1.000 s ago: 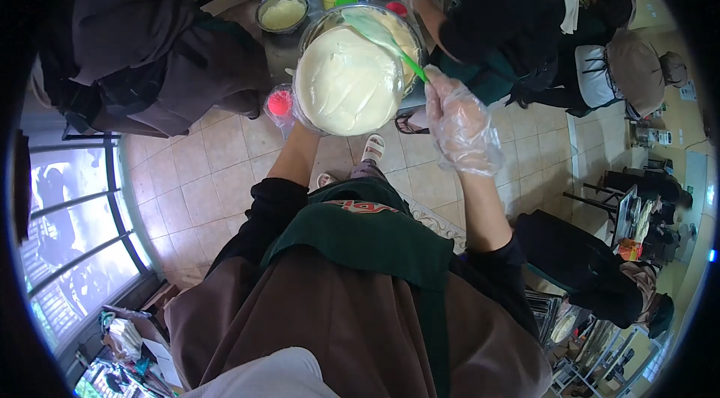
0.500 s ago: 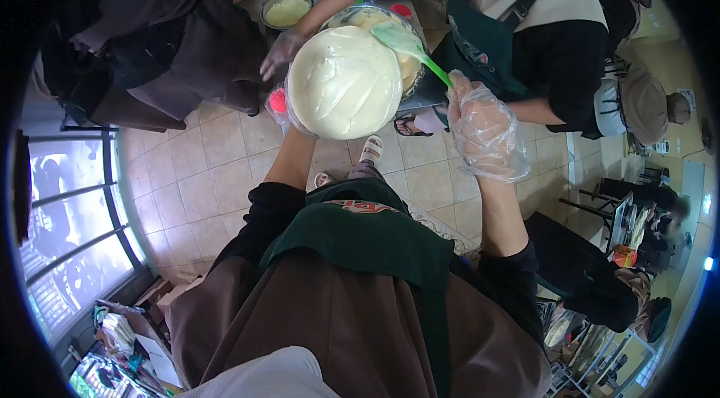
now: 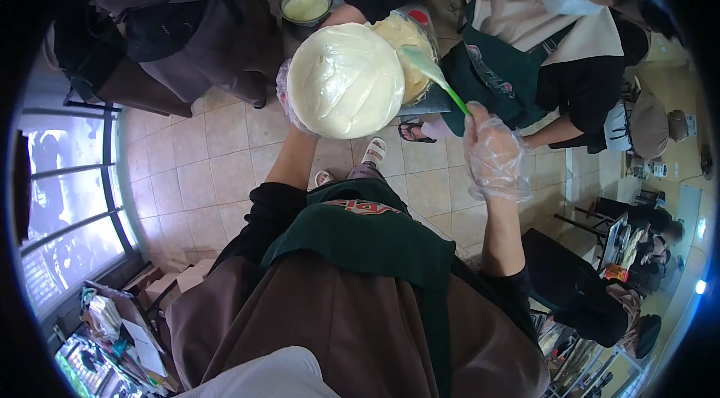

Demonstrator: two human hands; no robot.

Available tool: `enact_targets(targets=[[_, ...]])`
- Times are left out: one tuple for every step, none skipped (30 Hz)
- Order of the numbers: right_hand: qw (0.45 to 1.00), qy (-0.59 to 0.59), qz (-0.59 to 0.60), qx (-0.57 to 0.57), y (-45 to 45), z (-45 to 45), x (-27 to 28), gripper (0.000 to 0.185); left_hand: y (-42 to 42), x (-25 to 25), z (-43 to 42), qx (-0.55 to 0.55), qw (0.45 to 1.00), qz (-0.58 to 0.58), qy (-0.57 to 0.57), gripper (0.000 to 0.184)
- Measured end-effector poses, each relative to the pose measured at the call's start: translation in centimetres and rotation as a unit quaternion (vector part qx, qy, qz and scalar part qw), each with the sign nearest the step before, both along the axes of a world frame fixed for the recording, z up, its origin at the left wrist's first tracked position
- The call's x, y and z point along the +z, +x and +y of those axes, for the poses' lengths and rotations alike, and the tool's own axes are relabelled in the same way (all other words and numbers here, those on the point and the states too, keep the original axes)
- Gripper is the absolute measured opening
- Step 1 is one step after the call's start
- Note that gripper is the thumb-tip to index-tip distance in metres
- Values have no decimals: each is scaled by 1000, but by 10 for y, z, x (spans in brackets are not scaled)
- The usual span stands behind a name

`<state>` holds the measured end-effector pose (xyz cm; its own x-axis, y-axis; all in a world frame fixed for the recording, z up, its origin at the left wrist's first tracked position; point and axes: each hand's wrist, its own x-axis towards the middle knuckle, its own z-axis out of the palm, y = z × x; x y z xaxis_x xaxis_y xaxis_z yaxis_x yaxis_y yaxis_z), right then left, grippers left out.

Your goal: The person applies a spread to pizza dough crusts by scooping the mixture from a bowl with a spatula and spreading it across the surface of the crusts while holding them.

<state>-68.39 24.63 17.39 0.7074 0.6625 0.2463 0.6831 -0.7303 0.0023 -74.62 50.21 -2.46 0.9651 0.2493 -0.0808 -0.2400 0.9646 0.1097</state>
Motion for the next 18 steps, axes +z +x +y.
enact_targets(targets=[[999,28,38,-10,2,-3,-2,15,-1,0,1,2,1000,0,2,47],[999,28,38,-8,1,-1,-5,15,-1,0,2,4,1000,0,2,47],[992,91,91,-4,2,2,-9,15,-1,-1,3,5,1000,-1,3,47],[977,154,144,0,2,6,-11,15,-1,-2,3,5,1000,-1,4,46],[977,155,144,0,1,11,-12,15,-2,-2,3,6,1000,1,7,46],[974,153,168,2,1,18,-12,16,-2,-2,3,6,1000,0,9,46],[970,151,192,4,0,23,-12,16,-3,-1,3,7,1000,1,12,46],[970,152,191,3,2,26,-15,16,-3,-1,2,7,1000,2,13,46],[967,151,205,-4,4,29,-18,17,-4,-2,2,8,1000,3,16,46],[964,151,219,-11,6,31,-20,18,-5,-3,1,7,1000,5,19,45],[964,151,218,-10,9,33,-21,18,-6,-3,0,7,1000,6,20,45],[955,150,254,-16,13,36,-23,18,-5,-4,-1,8,1000,9,24,45],[945,148,290,-22,16,38,-23,18,-6,-2,-2,8,1000,12,27,45],[945,148,290,-22,18,43,-22,18,-7,0,-2,9,999,17,34,45],[951,142,276,1,19,49,-19,18,-7,1,-2,9,999,17,34,45],[955,136,261,24,19,54,-14,18,-10,10,-1,-4,1000,13,16,42],[955,137,261,23,19,58,-6,18,-12,15,-3,-17,1000,10,-1,39],[960,101,257,47,19,64,1,18,-12,15,-5,-18,1000,12,-2,39]])
